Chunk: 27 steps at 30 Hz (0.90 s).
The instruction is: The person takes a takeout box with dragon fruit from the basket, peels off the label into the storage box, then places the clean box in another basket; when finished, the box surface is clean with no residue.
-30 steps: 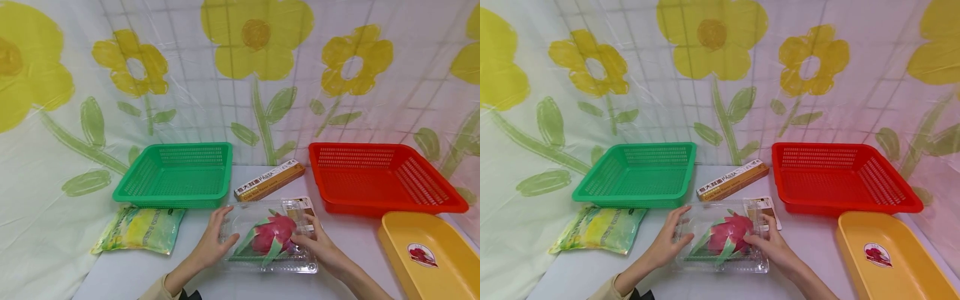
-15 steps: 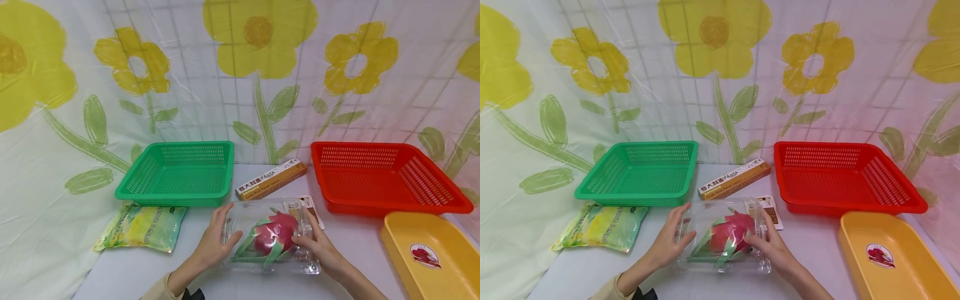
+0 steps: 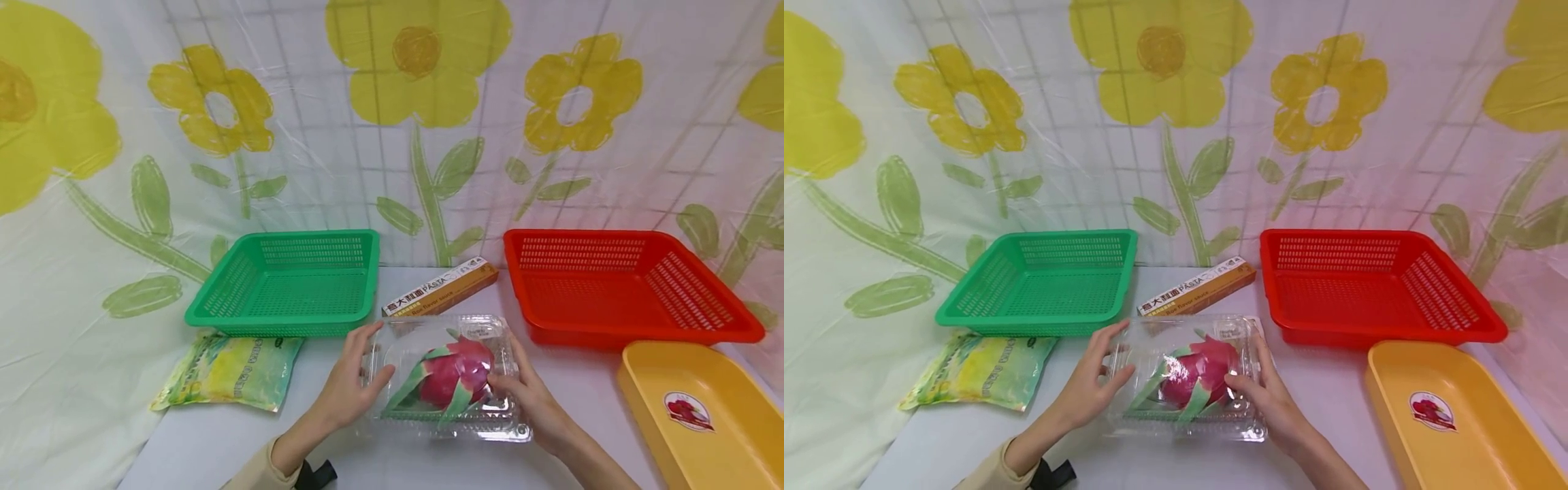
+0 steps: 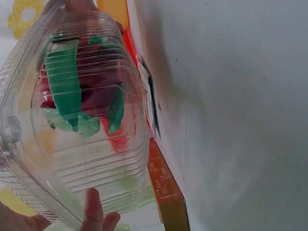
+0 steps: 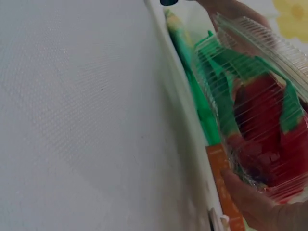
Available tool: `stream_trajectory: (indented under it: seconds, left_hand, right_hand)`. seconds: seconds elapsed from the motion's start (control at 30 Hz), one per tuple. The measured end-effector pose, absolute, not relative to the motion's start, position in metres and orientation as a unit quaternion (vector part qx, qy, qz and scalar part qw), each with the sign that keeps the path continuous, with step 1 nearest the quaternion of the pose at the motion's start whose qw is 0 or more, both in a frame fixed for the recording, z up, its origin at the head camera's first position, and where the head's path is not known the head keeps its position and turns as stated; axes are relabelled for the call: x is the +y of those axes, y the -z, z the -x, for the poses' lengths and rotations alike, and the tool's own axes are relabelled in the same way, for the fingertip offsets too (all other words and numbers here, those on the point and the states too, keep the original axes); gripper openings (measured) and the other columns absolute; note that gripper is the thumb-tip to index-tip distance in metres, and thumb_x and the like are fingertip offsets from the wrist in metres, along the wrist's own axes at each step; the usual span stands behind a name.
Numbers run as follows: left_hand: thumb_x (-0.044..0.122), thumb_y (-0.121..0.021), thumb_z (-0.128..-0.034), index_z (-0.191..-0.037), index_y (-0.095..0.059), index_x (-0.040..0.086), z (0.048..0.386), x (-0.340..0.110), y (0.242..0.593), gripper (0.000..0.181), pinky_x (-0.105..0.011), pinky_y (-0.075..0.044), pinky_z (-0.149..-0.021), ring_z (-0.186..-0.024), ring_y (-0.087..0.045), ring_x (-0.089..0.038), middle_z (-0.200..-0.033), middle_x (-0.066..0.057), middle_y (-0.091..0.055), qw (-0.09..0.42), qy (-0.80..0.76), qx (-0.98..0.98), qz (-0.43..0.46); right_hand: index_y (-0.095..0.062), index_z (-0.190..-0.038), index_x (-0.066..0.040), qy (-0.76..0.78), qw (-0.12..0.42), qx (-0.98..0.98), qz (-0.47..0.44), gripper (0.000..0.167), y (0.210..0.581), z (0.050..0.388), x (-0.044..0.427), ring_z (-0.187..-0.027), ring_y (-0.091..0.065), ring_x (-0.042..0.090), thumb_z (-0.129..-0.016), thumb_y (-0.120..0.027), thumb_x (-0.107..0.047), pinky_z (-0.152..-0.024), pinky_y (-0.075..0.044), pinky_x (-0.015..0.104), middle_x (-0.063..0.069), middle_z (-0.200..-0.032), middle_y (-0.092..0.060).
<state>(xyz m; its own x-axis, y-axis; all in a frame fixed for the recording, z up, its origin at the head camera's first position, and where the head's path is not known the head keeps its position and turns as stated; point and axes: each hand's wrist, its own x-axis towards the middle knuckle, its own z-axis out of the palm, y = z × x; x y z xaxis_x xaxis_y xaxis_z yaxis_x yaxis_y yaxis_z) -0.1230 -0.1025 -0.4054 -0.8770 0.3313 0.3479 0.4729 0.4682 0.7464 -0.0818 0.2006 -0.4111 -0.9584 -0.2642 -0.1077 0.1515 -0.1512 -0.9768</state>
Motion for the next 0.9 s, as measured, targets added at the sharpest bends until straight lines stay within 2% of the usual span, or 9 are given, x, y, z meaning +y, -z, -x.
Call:
stream_trajectory:
  seconds: [0.07,0.13,0.23,0.3,0.33,0.47,0.63,0.77,0.9]
  left_hand:
    - [0.028,-0.064,-0.0939,-0.152,-0.035,0.015,0.124,-0.102,0.404,0.066,-0.033,-0.051,-0.075,-0.115,-0.053,-0.025,-0.149,-0.007,-0.036,0.077,0.463,-0.849,0.243]
    - [0.025,-0.064,-0.0938,-0.152,-0.036,0.015,0.125,-0.102,0.403,0.065,-0.031,-0.051,-0.074,-0.115,-0.052,-0.025,-0.149,-0.008,-0.035,0.079,0.466,-0.844,0.251]
    - [0.020,-0.064,-0.0932,-0.152,-0.035,0.014,0.127,-0.100,0.402,0.066,-0.030,-0.052,-0.073,-0.115,-0.051,-0.025,-0.150,-0.008,-0.035,0.086,0.470,-0.838,0.265]
    - [0.017,-0.063,-0.0929,-0.152,-0.034,0.014,0.128,-0.099,0.401,0.066,-0.031,-0.052,-0.074,-0.115,-0.052,-0.026,-0.150,-0.007,-0.035,0.091,0.475,-0.831,0.274]
    - [0.017,-0.063,-0.0930,-0.153,-0.034,0.014,0.129,-0.099,0.400,0.066,-0.031,-0.052,-0.075,-0.116,-0.052,-0.027,-0.150,-0.006,-0.034,0.093,0.476,-0.829,0.279]
    - [0.018,-0.059,-0.0951,-0.153,-0.031,0.014,0.131,-0.097,0.395,0.065,-0.034,-0.052,-0.078,-0.118,-0.052,-0.031,-0.151,-0.006,-0.034,0.105,0.484,-0.816,0.298]
    - [0.021,-0.058,-0.0962,-0.154,-0.030,0.013,0.135,-0.093,0.391,0.064,-0.036,-0.053,-0.079,-0.119,-0.053,-0.035,-0.150,-0.009,-0.035,0.113,0.489,-0.806,0.313]
    - [0.022,-0.058,-0.0961,-0.154,-0.029,0.017,0.139,-0.088,0.387,0.065,-0.037,-0.053,-0.081,-0.119,-0.053,-0.036,-0.151,-0.009,-0.033,0.112,0.490,-0.804,0.318]
    - [0.024,-0.057,-0.0960,-0.155,-0.028,0.018,0.142,-0.082,0.380,0.066,-0.038,-0.053,-0.082,-0.120,-0.052,-0.036,-0.153,-0.009,-0.030,0.111,0.494,-0.800,0.322]
  right_hand:
    - [0.014,-0.156,-0.033,0.757,0.131,0.639,0.046,0.085,0.409,0.082,0.202,-0.107,-0.063,0.035,-0.098,-0.046,-0.018,-0.085,-0.054,0.052,0.032,-0.153,-0.016]
    - [0.014,-0.157,-0.033,0.740,0.112,0.662,0.050,0.084,0.408,0.082,0.204,-0.118,-0.054,0.044,-0.098,-0.046,-0.019,-0.091,-0.046,0.065,0.026,-0.159,-0.005]
    - [0.011,-0.157,-0.035,0.718,0.086,0.688,0.062,0.082,0.406,0.083,0.206,-0.134,-0.027,0.056,-0.099,-0.045,-0.019,-0.092,-0.028,0.080,0.015,-0.163,0.014]
    - [0.009,-0.158,-0.036,0.710,0.073,0.696,0.072,0.080,0.404,0.084,0.208,-0.138,-0.011,0.055,-0.099,-0.044,-0.019,-0.092,-0.025,0.082,0.009,-0.162,0.022]
    - [0.009,-0.157,-0.036,0.716,0.074,0.690,0.076,0.080,0.403,0.084,0.210,-0.139,-0.008,0.055,-0.100,-0.043,-0.019,-0.093,-0.025,0.082,0.009,-0.162,0.022]
    - [0.009,-0.157,-0.034,0.733,0.083,0.670,0.079,0.078,0.396,0.084,0.215,-0.140,-0.006,0.053,-0.099,-0.041,-0.021,-0.089,-0.039,0.075,0.012,-0.162,0.019]
    - [0.008,-0.157,-0.036,0.737,0.090,0.666,0.075,0.076,0.387,0.085,0.222,-0.141,-0.005,0.051,-0.099,-0.040,-0.024,-0.089,-0.039,0.076,0.010,-0.162,0.016]
    - [0.007,-0.157,-0.038,0.722,0.087,0.682,0.081,0.076,0.381,0.087,0.228,-0.142,0.001,0.045,-0.099,-0.041,-0.026,-0.095,-0.030,0.078,0.006,-0.162,0.015]
    - [0.006,-0.157,-0.041,0.716,0.085,0.687,0.091,0.073,0.373,0.089,0.234,-0.144,0.006,0.042,-0.101,-0.039,-0.027,-0.096,-0.015,0.083,0.003,-0.163,0.014]
